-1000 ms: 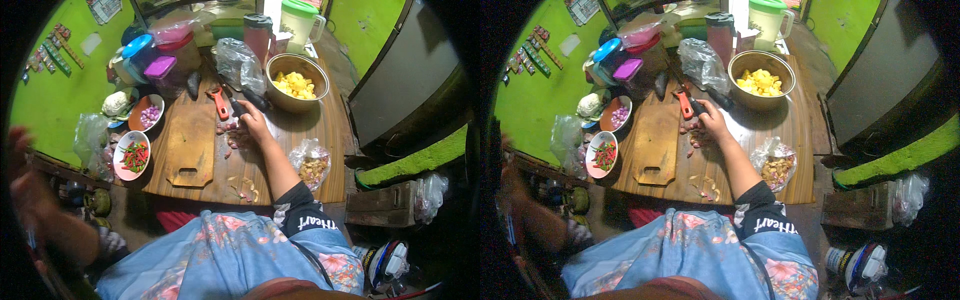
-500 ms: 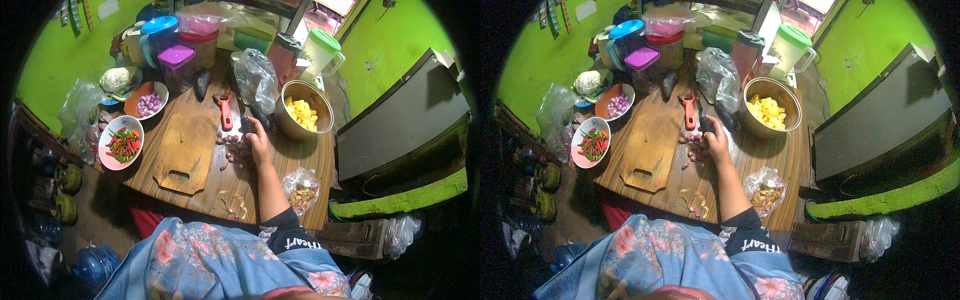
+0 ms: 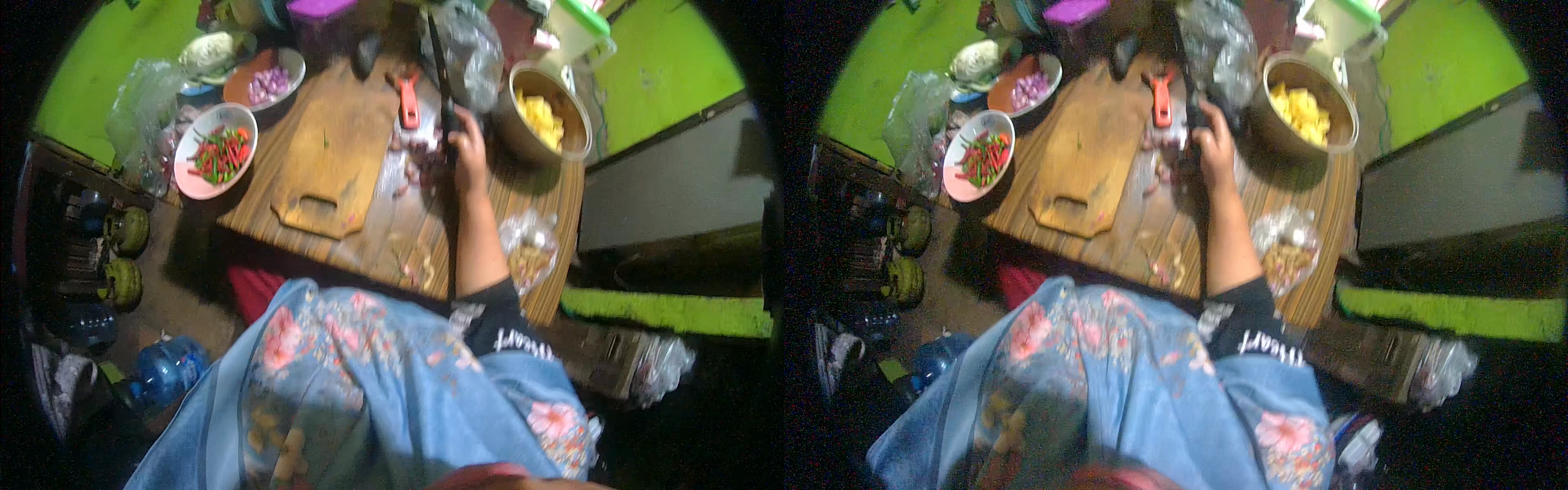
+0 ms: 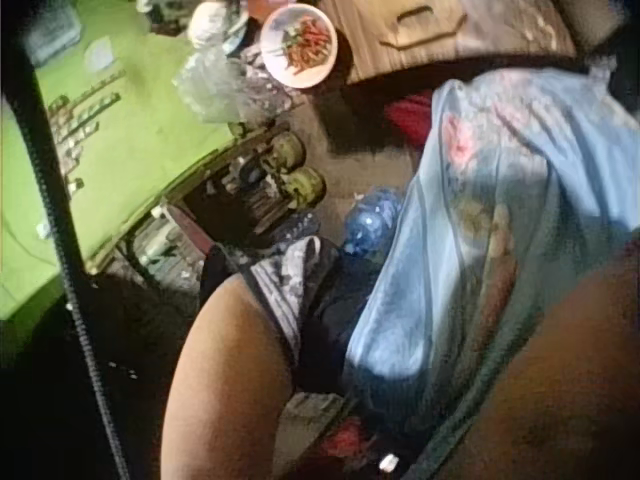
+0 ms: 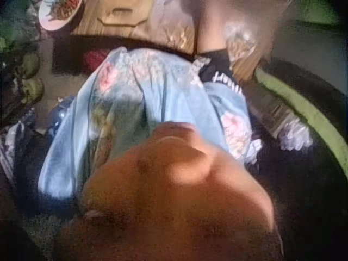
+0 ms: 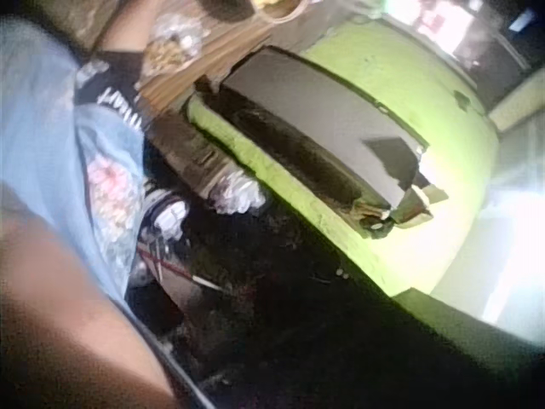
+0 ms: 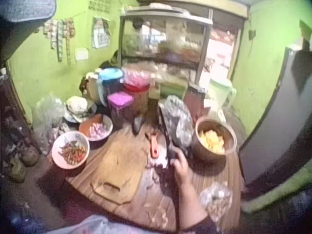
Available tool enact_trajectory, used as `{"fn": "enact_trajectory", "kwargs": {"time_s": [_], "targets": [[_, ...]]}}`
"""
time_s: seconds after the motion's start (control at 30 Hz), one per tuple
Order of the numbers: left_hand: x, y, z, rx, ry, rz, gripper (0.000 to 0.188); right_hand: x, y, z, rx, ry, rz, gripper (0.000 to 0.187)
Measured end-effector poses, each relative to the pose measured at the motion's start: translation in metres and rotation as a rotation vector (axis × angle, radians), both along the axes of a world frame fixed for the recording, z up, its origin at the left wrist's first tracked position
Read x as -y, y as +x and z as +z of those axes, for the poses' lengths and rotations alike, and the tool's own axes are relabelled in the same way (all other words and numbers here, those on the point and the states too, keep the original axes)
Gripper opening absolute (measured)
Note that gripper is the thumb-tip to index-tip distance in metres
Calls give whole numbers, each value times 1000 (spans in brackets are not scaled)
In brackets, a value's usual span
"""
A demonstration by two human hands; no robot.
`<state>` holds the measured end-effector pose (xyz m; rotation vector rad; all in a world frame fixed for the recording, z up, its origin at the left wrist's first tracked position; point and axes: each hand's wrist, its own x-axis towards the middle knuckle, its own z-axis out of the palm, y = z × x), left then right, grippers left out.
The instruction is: The person peels small shallots one by one using a knife on a wooden cutting board. The peeled shallots are placed on the board while the skins are discarded. Other ingredients such as red chilies, onions, and potatoes are visible nearby.
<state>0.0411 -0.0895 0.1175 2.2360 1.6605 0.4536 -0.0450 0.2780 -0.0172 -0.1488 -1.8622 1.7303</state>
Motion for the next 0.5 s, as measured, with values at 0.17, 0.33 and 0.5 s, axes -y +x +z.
{"fn": "enact_trajectory", "kwargs": {"time_s": [0.17,0.33,0.5], "targets": [[0,2,6,-10,-26,28,33,12,5,24,40,21,5,48],[0,-6,-4,-2,-35,-19,32,11,7,25,-15,-22,-14,48],[-5,1,-6,-1,-47,-23,31,10,12,27,-15,-107,24,47]]}}
